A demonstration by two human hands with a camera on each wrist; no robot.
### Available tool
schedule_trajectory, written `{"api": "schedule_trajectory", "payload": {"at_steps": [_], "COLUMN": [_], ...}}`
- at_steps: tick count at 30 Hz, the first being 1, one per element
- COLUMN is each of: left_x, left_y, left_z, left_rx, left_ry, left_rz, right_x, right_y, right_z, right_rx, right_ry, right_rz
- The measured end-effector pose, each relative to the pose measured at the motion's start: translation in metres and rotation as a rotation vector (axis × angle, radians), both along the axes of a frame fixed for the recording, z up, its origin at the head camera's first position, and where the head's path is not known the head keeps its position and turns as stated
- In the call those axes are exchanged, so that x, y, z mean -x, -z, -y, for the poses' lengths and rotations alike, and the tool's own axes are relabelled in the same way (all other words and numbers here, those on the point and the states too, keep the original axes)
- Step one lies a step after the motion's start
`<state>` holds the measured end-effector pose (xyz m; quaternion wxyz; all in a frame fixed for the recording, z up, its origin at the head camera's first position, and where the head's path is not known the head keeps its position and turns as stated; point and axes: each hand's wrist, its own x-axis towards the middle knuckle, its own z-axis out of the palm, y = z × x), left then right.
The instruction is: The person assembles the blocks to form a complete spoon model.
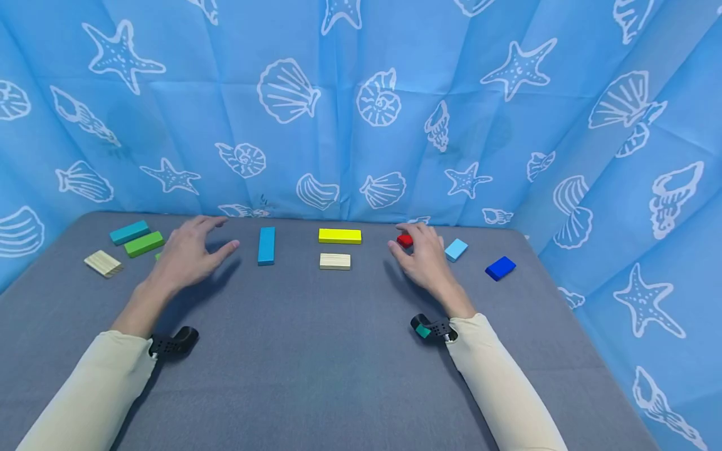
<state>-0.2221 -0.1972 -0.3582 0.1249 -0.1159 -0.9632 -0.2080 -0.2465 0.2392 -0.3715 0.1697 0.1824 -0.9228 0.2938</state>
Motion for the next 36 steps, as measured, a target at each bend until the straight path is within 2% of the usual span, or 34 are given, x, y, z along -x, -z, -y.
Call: {"api": "schedule_trajectory", "payload": {"at_steps": [3,8,14,22,28,31,36], "left_x": [0.001,0.005,0.018,0.038,0.045,0.046,0.049], "left_y": [0.002,0.009,0.017,0.022,0.024,0.024,0.026], "left_z": [-0.001,-0.002,-0.008,-0.013,-0.014,-0.015,-0.016], "left_rx": [-0.064,-0.192,-0.247,-0.245,-0.224,-0.206,-0.168], "left_ry": [0.020,0.074,0.118,0.154,0.142,0.135,0.139], "left_rz": [0.063,0.129,0.231,0.351,0.431,0.453,0.451], "right_x": [-0.002,-0.005,-0.004,0.004,0.005,0.005,0.004], "right_y": [0.000,0.006,0.015,0.022,0.027,0.029,0.031], "right_z": [0.006,0.018,0.033,0.050,0.058,0.059,0.060], "right_rx": [0.056,0.145,0.205,0.170,0.116,0.083,0.061], "right_ry": [-0.031,-0.098,-0.187,-0.219,-0.209,-0.187,-0.183], "right_rz": [0.072,0.164,0.274,0.304,0.307,0.306,0.288]}}
